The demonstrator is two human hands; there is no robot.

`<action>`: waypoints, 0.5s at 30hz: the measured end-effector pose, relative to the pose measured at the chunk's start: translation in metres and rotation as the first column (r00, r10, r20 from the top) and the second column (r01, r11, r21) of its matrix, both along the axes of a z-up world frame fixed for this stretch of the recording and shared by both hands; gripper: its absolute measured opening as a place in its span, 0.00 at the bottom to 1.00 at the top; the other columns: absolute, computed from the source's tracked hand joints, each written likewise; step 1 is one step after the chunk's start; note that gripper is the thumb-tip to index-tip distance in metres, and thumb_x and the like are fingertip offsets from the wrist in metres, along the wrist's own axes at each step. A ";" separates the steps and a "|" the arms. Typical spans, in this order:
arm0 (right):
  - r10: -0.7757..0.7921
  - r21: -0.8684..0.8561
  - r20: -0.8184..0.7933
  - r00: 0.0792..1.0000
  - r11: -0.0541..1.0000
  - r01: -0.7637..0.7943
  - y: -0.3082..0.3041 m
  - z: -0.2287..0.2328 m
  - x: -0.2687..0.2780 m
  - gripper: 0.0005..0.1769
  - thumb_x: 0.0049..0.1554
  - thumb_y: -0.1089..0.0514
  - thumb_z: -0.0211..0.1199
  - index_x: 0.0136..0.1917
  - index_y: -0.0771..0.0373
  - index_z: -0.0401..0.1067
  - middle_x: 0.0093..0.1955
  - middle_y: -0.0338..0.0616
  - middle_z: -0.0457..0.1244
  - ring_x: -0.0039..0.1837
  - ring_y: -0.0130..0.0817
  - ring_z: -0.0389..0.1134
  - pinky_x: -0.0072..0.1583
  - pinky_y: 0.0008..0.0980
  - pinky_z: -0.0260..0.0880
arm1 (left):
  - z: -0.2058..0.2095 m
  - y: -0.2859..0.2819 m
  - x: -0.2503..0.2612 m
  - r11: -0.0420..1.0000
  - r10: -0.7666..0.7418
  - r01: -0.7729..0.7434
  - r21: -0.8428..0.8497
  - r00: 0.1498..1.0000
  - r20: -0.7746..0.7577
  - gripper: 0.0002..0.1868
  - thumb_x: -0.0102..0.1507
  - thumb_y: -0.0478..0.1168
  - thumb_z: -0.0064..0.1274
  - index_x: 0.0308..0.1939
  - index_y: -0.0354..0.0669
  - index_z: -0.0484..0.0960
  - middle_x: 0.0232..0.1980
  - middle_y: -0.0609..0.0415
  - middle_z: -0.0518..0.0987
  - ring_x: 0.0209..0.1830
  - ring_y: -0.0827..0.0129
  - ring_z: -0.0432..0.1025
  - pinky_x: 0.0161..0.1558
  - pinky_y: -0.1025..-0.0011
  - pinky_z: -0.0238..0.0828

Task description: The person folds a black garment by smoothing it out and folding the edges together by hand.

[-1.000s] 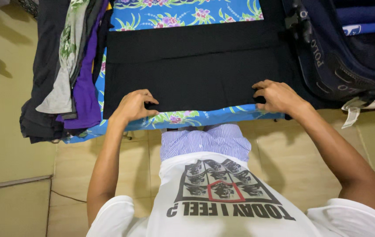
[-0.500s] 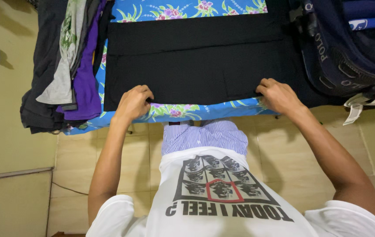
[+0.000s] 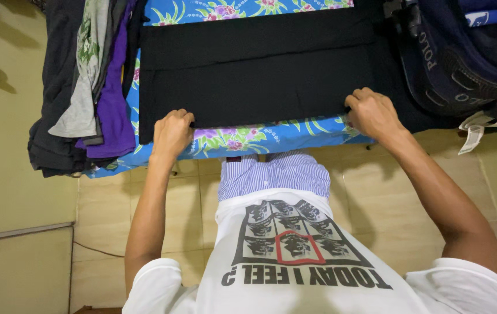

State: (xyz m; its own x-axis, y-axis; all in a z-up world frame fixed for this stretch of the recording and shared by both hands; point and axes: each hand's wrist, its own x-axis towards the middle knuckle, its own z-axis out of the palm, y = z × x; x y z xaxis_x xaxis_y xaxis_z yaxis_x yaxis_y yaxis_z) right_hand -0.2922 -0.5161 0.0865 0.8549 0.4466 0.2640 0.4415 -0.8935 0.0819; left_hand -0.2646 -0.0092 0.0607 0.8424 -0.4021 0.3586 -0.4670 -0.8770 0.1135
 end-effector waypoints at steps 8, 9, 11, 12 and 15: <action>0.002 0.019 0.068 0.998 1.000 -0.003 -0.004 -0.002 0.013 0.12 0.44 0.61 0.67 0.44 0.63 0.76 0.42 0.46 0.67 0.49 0.45 0.70 0.51 0.43 0.72 | -0.008 0.010 0.024 0.999 0.019 -0.020 0.037 0.999 0.040 0.04 0.55 0.31 0.53 0.34 0.40 0.81 0.36 0.47 0.81 0.40 0.51 0.78 0.39 0.54 0.75; -0.009 0.012 0.110 0.994 1.000 0.007 -0.005 -0.004 0.018 0.08 0.50 0.64 0.66 0.45 0.62 0.76 0.43 0.45 0.67 0.49 0.43 0.70 0.51 0.42 0.72 | -0.008 0.014 0.028 0.999 0.044 -0.045 0.019 0.998 0.042 0.04 0.56 0.31 0.53 0.34 0.40 0.81 0.36 0.46 0.81 0.39 0.50 0.78 0.38 0.53 0.75; -0.033 0.005 0.123 0.992 0.999 0.032 -0.007 -0.004 0.026 0.06 0.52 0.64 0.65 0.45 0.62 0.75 0.42 0.45 0.67 0.48 0.43 0.70 0.50 0.42 0.72 | -0.007 0.019 0.037 0.998 0.066 -0.066 0.004 0.997 0.045 0.03 0.57 0.31 0.53 0.34 0.40 0.80 0.35 0.46 0.81 0.38 0.49 0.78 0.37 0.53 0.74; -0.049 -0.001 0.137 0.989 0.999 0.050 -0.008 -0.004 0.032 0.04 0.54 0.63 0.65 0.45 0.62 0.75 0.42 0.45 0.66 0.48 0.43 0.70 0.50 0.42 0.71 | -0.007 0.022 0.043 0.998 0.069 -0.069 -0.013 0.995 0.066 0.04 0.57 0.32 0.53 0.35 0.40 0.81 0.35 0.46 0.81 0.37 0.49 0.77 0.36 0.53 0.74; -0.048 0.002 0.164 0.985 0.999 0.049 -0.011 -0.006 0.053 0.03 0.55 0.63 0.65 0.44 0.62 0.74 0.41 0.46 0.66 0.46 0.44 0.70 0.48 0.43 0.71 | -0.010 0.031 0.060 0.997 0.082 -0.082 -0.005 0.992 0.095 0.03 0.58 0.32 0.53 0.35 0.40 0.80 0.35 0.45 0.80 0.36 0.48 0.77 0.36 0.52 0.74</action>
State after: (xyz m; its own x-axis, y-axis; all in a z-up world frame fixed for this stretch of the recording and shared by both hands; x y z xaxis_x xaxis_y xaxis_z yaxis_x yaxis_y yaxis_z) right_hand -0.2393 -0.5271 0.0805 0.8207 0.4064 0.4017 0.3779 -0.9133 0.1519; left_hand -0.2047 0.0216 0.0504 0.8346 -0.3327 0.4390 -0.4025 -0.9125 0.0736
